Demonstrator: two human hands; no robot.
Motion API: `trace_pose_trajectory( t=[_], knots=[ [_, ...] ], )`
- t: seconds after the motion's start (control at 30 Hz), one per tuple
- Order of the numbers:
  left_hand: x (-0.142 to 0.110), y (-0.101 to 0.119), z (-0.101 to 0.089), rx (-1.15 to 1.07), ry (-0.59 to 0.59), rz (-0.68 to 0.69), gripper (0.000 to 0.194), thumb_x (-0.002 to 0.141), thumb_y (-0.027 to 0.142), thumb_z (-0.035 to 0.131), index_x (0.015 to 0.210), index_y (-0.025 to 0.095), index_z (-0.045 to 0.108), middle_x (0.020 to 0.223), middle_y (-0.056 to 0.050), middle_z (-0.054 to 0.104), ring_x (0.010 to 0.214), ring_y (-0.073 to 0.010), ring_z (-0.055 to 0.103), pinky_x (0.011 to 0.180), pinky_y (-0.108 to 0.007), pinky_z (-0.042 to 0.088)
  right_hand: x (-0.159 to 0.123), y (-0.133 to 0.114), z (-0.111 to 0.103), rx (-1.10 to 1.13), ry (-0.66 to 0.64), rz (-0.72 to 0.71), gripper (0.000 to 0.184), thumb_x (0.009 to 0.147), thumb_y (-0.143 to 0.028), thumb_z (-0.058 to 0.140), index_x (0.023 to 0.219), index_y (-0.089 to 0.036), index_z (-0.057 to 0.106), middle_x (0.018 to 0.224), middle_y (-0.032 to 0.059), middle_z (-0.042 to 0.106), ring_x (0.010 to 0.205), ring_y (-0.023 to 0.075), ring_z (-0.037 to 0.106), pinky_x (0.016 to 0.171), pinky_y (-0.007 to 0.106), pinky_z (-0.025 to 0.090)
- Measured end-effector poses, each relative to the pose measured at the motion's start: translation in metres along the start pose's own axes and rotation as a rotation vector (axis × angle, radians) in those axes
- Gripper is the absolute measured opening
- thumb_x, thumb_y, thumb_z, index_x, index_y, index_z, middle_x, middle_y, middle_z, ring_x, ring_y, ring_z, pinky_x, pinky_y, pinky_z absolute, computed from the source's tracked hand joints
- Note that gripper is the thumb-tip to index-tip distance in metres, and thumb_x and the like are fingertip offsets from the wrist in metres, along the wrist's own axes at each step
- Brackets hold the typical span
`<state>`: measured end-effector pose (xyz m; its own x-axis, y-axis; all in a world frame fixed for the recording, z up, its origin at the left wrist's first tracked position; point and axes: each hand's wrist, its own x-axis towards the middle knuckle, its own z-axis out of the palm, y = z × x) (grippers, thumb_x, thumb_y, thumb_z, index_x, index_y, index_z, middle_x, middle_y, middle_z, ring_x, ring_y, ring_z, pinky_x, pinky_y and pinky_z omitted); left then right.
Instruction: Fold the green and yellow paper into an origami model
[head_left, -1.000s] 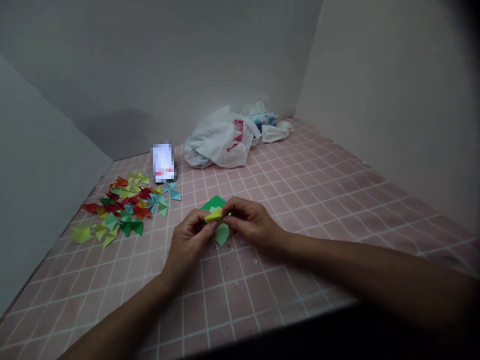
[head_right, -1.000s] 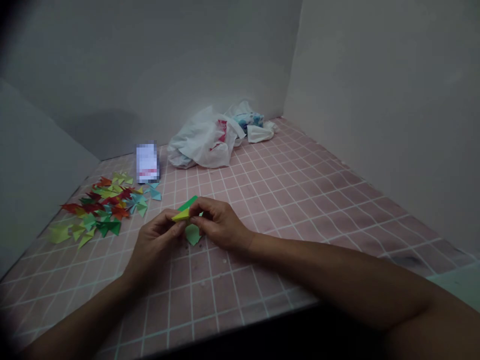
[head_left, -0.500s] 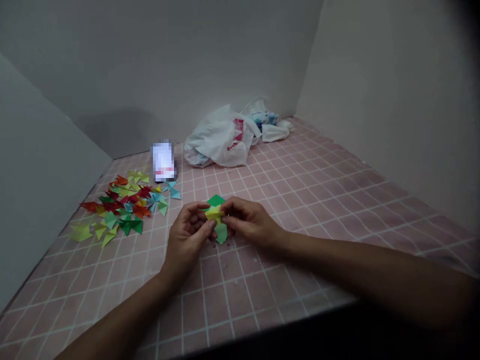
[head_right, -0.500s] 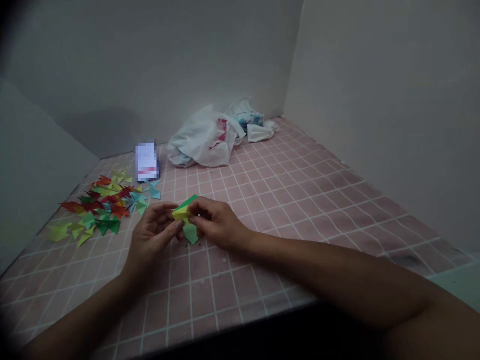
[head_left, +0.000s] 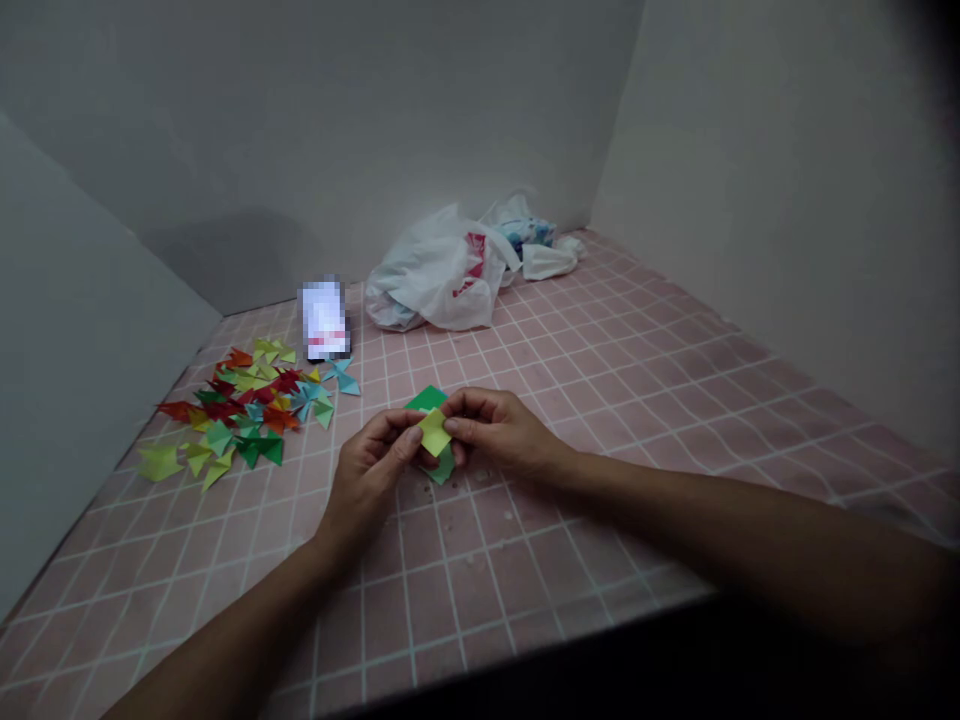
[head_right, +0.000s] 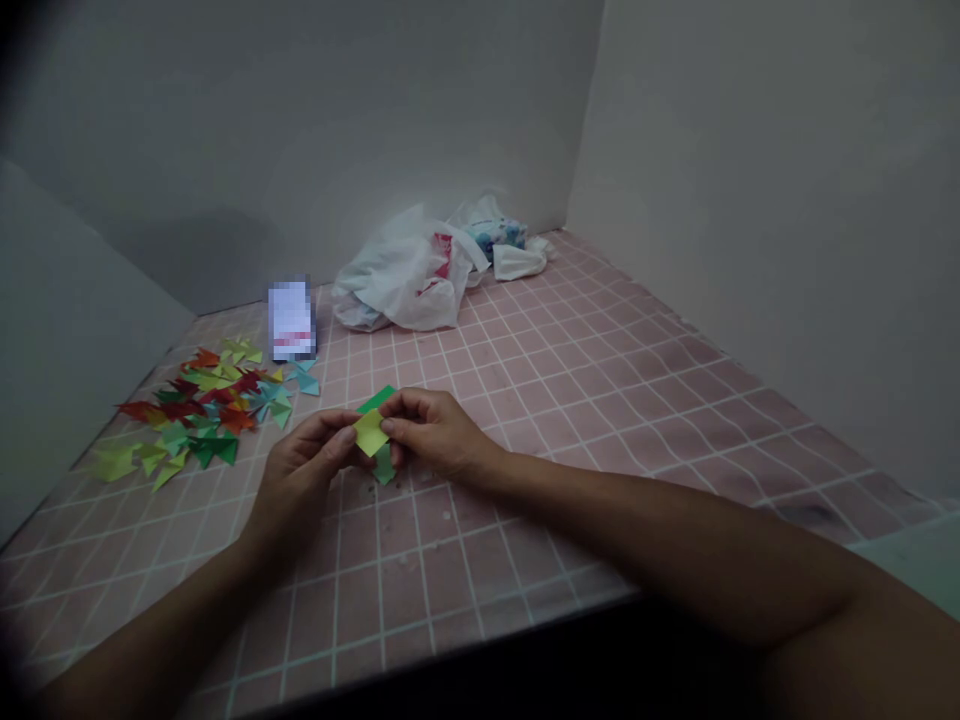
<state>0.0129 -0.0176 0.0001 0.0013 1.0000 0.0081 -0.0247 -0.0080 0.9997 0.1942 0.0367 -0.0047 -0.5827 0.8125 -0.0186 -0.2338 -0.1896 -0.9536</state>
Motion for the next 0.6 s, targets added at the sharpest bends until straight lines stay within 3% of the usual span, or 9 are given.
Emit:
trace_pose_trajectory(
  t=[0.27,0.6],
  knots=[
    [0.0051,0.0021,0.0031,-0.094,0.147,-0.074,0.025,0.079,0.035,0.079,0.09,0.016,0.069,0.078,-0.001,0.072,0.065,-0.0143,0.069,0.065,-0.027,0.058,0.0027,0.002,0.0,0.044,-0.151,-0.052,0.026,0.075,-0.018,0.076,0.096,-0.018,0.06,0.078,-0.0021,0.068,0.065,0.0099,0.063,0.062,0.024,0.053],
    [0.0027,0.0079,0.0063,-0.158,0.114,-0.131,0.031,0.075,0.036,0.081,0.092,0.014,0.068,0.074,-0.002,0.074,0.061,-0.0148,0.071,0.062,-0.025,0.057,0.0039,-0.0006,-0.0027,-0.024,-0.091,-0.083,0.018,0.082,-0.027,0.072,0.092,-0.017,0.061,0.072,-0.004,0.062,0.059,0.0084,0.058,0.059,0.024,0.051]
  ],
)
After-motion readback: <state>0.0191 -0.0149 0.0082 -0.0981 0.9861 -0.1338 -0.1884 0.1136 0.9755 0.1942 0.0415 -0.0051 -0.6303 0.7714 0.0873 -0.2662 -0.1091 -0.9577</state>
